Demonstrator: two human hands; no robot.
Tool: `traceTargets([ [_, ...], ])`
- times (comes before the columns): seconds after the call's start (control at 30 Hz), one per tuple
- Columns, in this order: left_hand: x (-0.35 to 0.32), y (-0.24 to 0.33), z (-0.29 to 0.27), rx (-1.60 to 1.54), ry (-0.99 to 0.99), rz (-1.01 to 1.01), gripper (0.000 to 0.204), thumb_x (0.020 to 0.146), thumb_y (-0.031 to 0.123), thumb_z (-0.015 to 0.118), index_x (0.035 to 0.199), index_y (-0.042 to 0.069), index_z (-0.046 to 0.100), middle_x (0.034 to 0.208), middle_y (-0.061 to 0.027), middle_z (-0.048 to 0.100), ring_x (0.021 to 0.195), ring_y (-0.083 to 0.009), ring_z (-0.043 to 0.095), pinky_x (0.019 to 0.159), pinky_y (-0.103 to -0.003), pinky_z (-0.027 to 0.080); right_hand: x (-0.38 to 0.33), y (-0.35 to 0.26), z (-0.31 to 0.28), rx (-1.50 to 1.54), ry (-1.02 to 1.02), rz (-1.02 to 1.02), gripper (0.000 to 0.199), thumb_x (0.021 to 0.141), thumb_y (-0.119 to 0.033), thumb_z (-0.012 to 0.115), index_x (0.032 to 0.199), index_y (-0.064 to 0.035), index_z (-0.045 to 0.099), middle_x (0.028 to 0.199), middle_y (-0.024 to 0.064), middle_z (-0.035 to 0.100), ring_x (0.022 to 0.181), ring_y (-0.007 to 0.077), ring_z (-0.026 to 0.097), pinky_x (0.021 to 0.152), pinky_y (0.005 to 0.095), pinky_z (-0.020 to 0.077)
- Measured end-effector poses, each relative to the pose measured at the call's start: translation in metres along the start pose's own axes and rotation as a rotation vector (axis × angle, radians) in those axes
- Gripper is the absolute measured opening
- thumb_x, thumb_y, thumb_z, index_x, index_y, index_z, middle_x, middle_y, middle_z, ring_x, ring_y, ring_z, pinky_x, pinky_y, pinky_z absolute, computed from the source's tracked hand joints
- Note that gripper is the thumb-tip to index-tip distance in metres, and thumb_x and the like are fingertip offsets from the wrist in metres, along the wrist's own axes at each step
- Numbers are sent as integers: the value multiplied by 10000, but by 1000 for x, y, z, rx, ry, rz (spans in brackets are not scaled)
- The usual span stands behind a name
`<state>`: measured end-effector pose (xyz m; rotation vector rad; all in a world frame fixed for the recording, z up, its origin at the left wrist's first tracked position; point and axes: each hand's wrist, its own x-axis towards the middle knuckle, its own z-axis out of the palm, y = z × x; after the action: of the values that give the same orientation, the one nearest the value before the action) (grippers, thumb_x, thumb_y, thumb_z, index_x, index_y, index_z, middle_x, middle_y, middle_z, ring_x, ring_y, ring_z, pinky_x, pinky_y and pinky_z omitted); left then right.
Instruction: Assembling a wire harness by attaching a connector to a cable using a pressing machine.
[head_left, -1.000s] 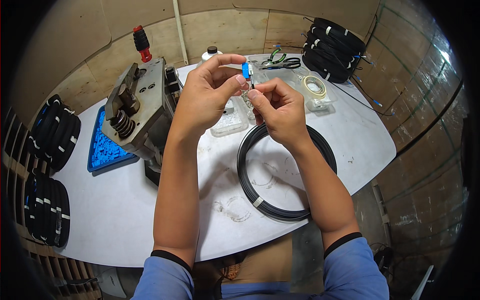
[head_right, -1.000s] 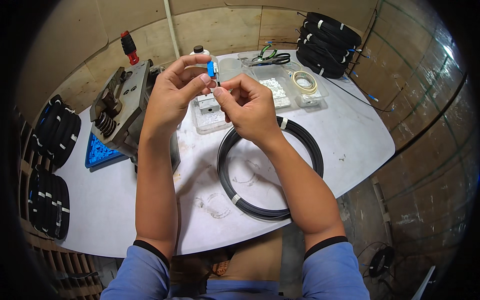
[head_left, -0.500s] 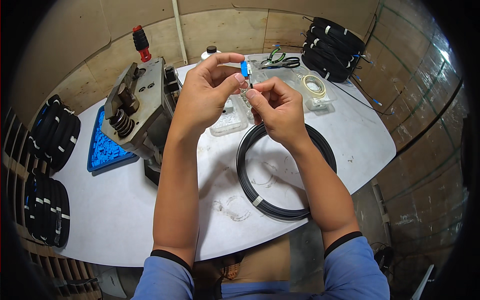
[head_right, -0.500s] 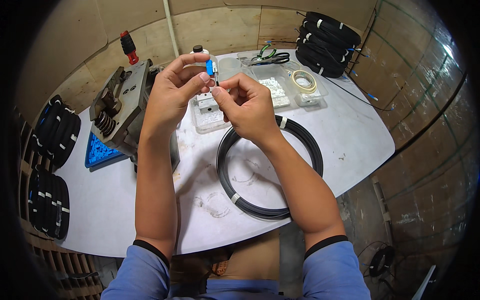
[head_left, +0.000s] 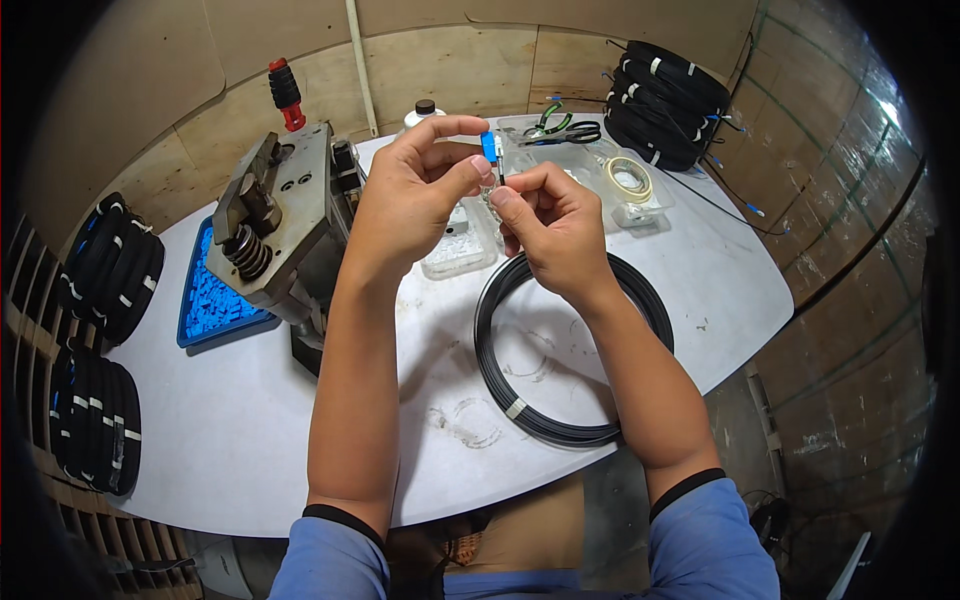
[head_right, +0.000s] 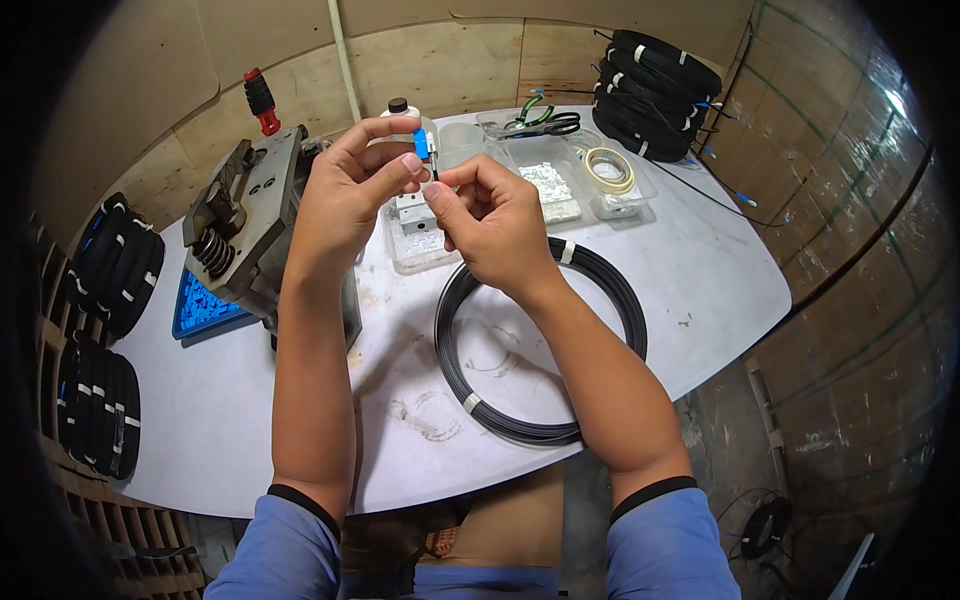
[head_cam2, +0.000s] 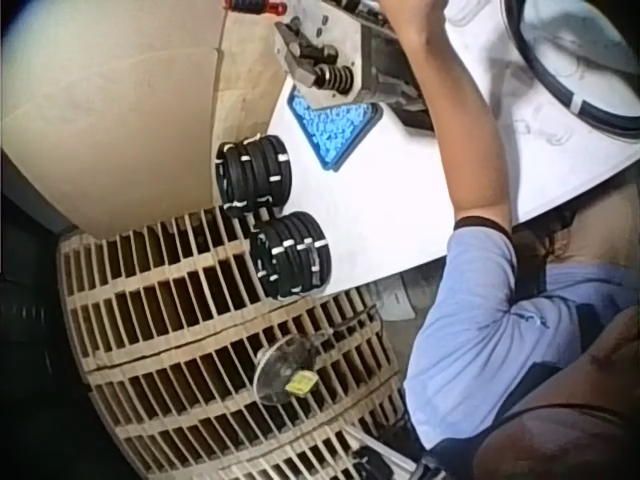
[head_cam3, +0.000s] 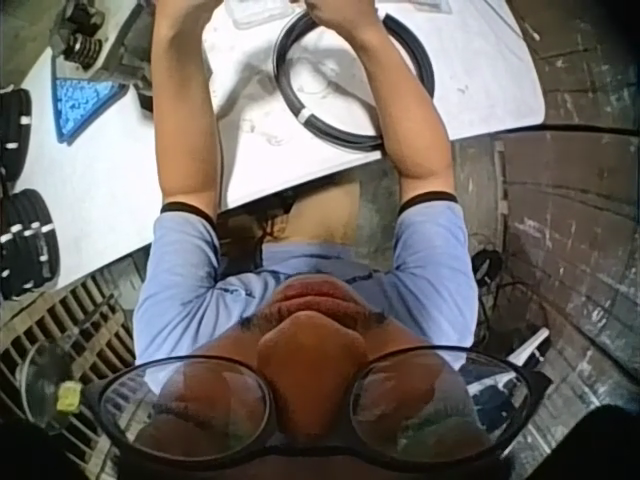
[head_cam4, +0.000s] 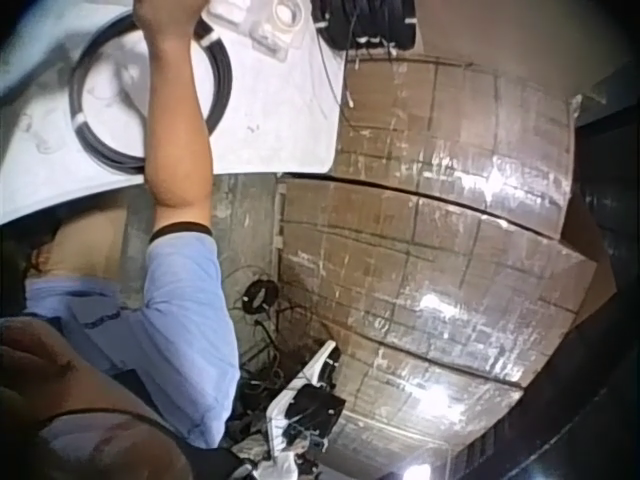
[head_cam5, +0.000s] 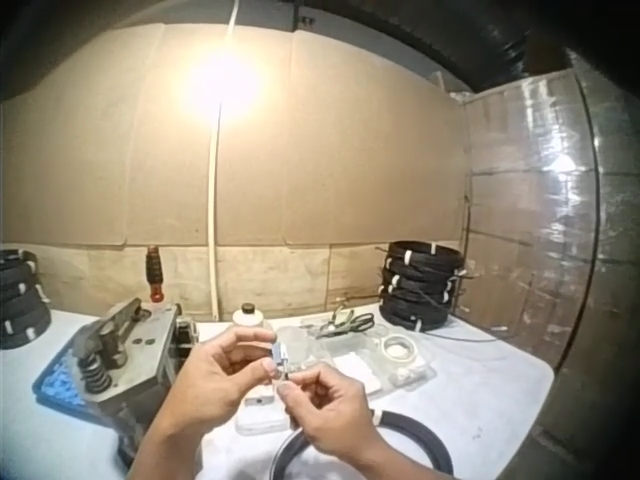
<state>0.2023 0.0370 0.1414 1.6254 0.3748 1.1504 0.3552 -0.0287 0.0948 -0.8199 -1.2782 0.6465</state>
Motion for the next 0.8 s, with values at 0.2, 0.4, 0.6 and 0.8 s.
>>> traceTargets([
  [0.2, 0, 1, 1, -1, -4, -12, 315, 900, 63, 698, 1200, -1, 626, 960, -113, 716, 863, -131, 662, 811, -286, 538, 0, -4, 0, 26, -15, 3, 108, 954, -120, 679, 937, -23, 634, 673, 0, 627, 532, 35, 537, 479, 201, 428],
  [0.4, 0, -1, 0, -10, 1, -6, 316, 904, 73, 696, 1202, -1, 622, 957, -108, 718, 860, -129, 664, 806, -284, 538, 1, 1, -1, 31, -24, 12, 111, 956, -125, 679, 938, -23, 638, 675, 0, 626, 536, 37, 537, 485, 202, 430],
  [0.6, 0, -2, 1, 2, 9, -16, 315, 906, 76, 697, 1202, 0, 623, 959, -108, 719, 859, -132, 666, 808, -286, 540, 1, 1, -1, 37, -20, 5, 112, 955, -115, 677, 938, -18, 624, 678, 7, 621, 534, 42, 544, 483, 205, 438],
  [0.8, 1, -2, 2, 5, 1, -14, 305, 910, 74, 695, 1198, 0, 628, 940, -106, 723, 854, -131, 665, 804, -286, 538, 2, 1, -2, 29, -14, 5, 108, 951, -101, 677, 937, -12, 618, 674, 10, 616, 535, 45, 553, 479, 205, 444],
])
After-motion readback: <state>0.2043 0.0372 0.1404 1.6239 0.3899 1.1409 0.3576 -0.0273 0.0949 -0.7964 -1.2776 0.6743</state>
